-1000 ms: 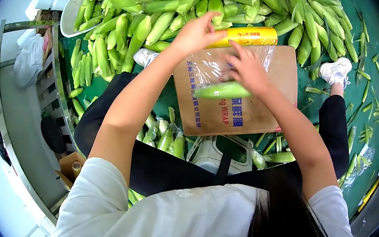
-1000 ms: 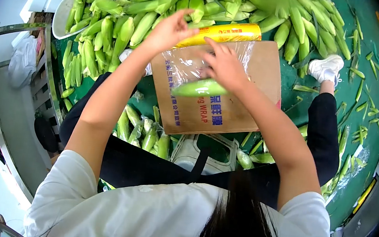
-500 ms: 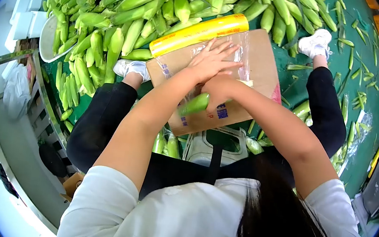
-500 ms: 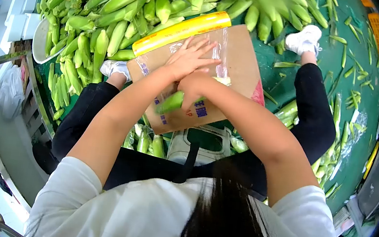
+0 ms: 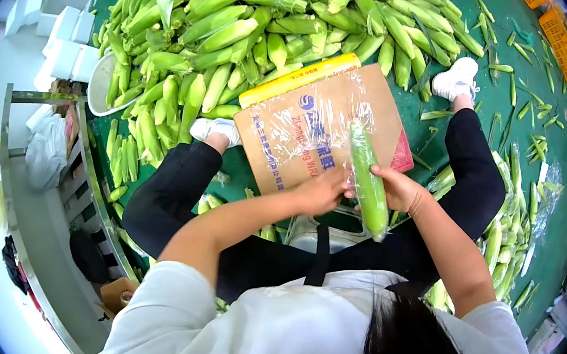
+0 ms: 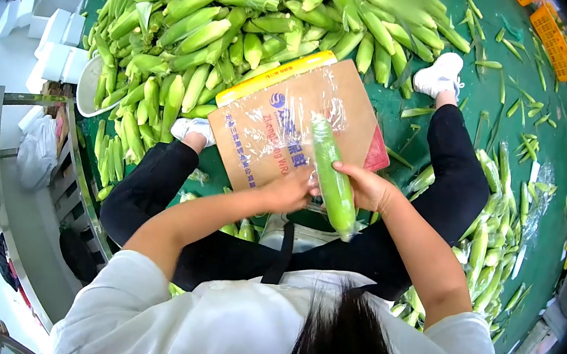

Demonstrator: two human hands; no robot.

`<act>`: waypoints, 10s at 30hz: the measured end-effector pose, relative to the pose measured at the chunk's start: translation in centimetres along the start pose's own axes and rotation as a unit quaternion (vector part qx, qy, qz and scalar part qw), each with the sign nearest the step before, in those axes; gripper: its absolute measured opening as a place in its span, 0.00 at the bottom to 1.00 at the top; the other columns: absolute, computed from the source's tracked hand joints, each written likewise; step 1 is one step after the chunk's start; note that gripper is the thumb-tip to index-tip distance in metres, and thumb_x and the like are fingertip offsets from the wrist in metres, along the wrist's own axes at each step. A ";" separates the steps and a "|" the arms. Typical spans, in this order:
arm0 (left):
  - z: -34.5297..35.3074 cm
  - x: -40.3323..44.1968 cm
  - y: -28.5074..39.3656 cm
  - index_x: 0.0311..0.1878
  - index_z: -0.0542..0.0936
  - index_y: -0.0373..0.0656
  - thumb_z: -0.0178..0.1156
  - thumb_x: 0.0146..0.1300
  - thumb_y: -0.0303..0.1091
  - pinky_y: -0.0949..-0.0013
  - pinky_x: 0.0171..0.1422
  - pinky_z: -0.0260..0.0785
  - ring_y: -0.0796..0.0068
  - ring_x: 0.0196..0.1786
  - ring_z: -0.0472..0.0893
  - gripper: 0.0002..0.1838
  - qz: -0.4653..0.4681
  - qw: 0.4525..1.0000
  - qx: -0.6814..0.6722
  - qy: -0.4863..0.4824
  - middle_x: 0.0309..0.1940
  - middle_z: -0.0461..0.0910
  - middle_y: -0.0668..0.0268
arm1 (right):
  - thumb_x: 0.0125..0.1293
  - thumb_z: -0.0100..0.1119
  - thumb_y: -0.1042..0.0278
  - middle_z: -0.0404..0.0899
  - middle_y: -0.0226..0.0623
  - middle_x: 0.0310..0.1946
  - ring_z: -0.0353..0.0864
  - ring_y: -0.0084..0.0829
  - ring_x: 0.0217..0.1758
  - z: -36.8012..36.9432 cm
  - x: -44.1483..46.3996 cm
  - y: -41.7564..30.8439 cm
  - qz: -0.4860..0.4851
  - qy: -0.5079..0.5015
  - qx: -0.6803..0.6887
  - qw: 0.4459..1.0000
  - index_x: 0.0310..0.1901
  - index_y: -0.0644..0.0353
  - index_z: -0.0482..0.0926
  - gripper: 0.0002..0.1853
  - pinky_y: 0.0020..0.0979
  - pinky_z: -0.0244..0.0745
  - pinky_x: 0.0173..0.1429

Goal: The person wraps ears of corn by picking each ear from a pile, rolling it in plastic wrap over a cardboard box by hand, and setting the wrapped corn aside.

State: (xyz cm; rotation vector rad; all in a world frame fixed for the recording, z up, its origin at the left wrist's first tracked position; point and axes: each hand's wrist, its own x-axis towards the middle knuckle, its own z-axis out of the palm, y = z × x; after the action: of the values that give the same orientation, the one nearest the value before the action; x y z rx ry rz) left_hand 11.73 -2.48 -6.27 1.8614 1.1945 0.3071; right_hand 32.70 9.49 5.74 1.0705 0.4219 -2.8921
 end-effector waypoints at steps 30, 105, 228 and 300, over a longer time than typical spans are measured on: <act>-30.5 1.2 -17.8 0.61 0.78 0.49 0.78 0.48 0.40 0.43 0.65 0.63 0.55 0.60 0.74 0.35 -0.074 0.756 0.379 0.529 0.57 0.75 0.59 | 0.78 0.53 0.68 0.76 0.45 0.64 0.75 0.35 0.65 -10.8 -20.8 13.8 -0.404 0.739 -0.255 0.476 0.69 0.67 0.70 0.22 0.34 0.68 0.71; -0.4 1.2 3.6 0.63 0.73 0.27 0.63 0.59 0.40 0.41 0.79 0.50 0.45 0.72 0.69 0.32 -0.053 0.906 0.395 0.142 0.65 0.72 0.40 | 0.73 0.48 0.31 0.83 0.50 0.47 0.88 0.45 0.45 -3.7 -4.8 2.5 -0.012 -0.025 0.081 0.996 0.67 0.56 0.69 0.36 0.48 0.85 0.45; -7.0 5.1 17.5 0.49 0.83 0.46 0.63 0.61 0.34 0.53 0.40 0.75 0.58 0.36 0.85 0.13 0.246 0.941 -0.011 -0.232 0.32 0.85 0.59 | 0.46 0.80 0.66 0.84 0.41 0.48 0.84 0.36 0.50 4.2 -18.5 8.2 -0.081 0.189 -0.600 0.774 0.63 0.58 0.72 0.40 0.37 0.78 0.58; -13.6 -8.2 -7.2 0.43 0.74 0.40 0.58 0.70 0.28 0.57 0.44 0.75 0.49 0.41 0.81 0.04 0.002 0.972 0.083 0.220 0.37 0.79 0.57 | 0.52 0.77 0.55 0.78 0.38 0.57 0.76 0.45 0.61 -3.4 16.5 -9.4 -0.369 0.038 -0.800 0.471 0.69 0.37 0.75 0.39 0.44 0.73 0.65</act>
State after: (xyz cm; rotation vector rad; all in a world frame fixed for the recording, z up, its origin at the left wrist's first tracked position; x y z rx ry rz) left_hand -5.05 -0.83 -2.01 2.0020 1.5517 0.6662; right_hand 21.15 20.49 -5.06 0.4452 3.0657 -1.0551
